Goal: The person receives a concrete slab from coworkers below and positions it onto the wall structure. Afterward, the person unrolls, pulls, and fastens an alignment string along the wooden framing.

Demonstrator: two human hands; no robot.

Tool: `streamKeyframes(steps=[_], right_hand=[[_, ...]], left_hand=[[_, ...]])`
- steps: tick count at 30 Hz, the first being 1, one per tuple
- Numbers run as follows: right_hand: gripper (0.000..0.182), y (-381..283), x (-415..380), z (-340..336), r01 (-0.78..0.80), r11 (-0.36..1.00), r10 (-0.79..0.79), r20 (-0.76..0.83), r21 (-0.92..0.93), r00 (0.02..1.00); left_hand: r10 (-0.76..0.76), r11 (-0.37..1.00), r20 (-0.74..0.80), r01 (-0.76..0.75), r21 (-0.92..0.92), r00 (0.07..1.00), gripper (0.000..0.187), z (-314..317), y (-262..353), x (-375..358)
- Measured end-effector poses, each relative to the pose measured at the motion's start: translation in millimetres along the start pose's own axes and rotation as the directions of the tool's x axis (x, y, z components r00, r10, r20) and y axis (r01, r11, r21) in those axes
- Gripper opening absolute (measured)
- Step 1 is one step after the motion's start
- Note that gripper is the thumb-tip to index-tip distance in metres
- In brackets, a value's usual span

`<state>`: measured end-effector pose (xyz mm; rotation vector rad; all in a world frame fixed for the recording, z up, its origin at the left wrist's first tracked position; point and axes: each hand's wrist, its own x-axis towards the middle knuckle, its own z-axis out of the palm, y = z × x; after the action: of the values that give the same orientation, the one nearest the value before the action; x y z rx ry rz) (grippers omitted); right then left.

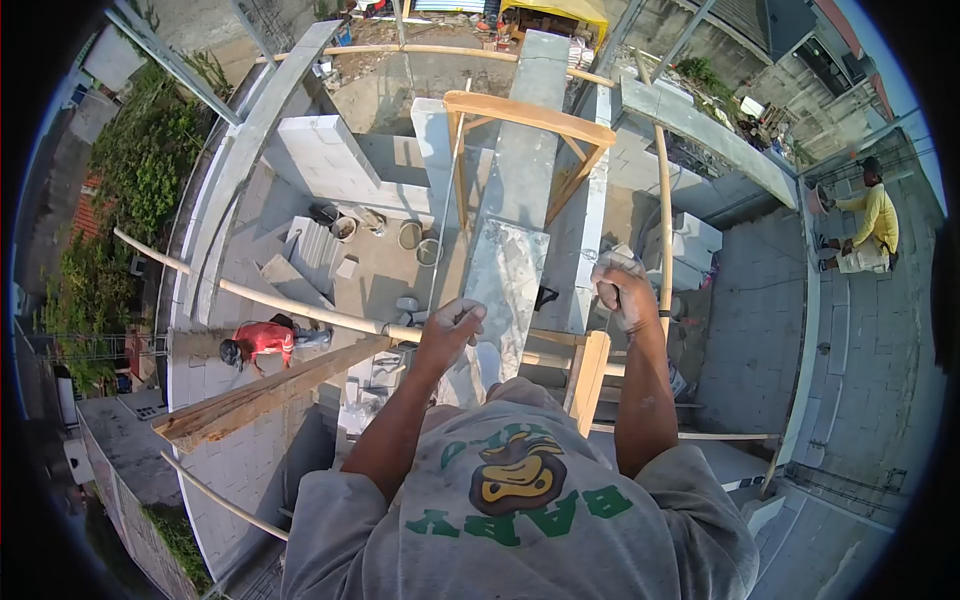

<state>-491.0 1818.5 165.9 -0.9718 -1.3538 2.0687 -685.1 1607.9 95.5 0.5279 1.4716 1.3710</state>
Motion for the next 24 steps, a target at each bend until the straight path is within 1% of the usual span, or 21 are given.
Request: streamKeyframes(steps=[1, 3, 4, 7, 8, 11, 13, 16, 22, 24], right_hand=[[0.011, -3, -2, -4, -0.018, 0.996, 0.014, 0.037, 0.092, 0.999], [0.012, -8, -6, -13, -0.050, 0.961, 0.022, 0.105, 0.273, 0.994], [0.014, -10, -9, -11, -0.083, 0.938, 0.065, 0.066, 0.337, 0.996], [0.014, -7, -9, -19, -0.046, 0.876, -0.049, 0.183, 0.480, 0.982], [0.015, -8, -11, -19, -0.028, 0.870, -0.062, 0.166, 0.492, 0.984], [0.015, -12, -16, -18, -0.029, 0.854, -0.037, 0.116, 0.520, 0.993], [0.015, -10, -18, -19, -0.041, 0.850, -0.030, 0.126, 0.524, 0.992], [0.014, -9, -21, -13, -0.040, 0.836, -0.037, 0.129, 0.548, 0.991], [0.014, -12, -19, 1, -0.049, 0.814, -0.055, 0.160, 0.579, 0.986], [0.015, -11, -17, 6, -0.053, 0.800, -0.048, 0.151, 0.597, 0.987]], left_hand=[[0.043, 0.999, 0.020, -0.043, -0.005, 0.999, 0.032, 7, 5, 10], [0.068, 0.992, 0.009, -0.068, 0.109, 0.998, 0.036, 23, 20, 25], [0.081, 0.983, 0.006, -0.081, 0.166, 0.997, 0.039, 31, 29, 30], [0.090, 0.986, 0.174, -0.112, 0.122, 0.981, 0.045, 54, 48, 41], [0.094, 0.988, 0.188, -0.115, 0.105, 0.978, 0.044, 59, 45, 43], [0.107, 0.991, 0.212, -0.122, 0.061, 0.971, 0.043, 68, 37, 51], [0.096, 0.993, 0.200, -0.109, 0.053, 0.975, 0.041, 68, 34, 54], [0.120, 0.987, 0.239, -0.141, 0.072, 0.964, 0.047, 66, 35, 59], [0.090, 0.996, 0.205, -0.088, -0.019, 0.975, 0.042, 59, 53, 62], [0.076, 0.997, 0.201, -0.078, 0.003, 0.977, 0.040, 54, 53, 64]])
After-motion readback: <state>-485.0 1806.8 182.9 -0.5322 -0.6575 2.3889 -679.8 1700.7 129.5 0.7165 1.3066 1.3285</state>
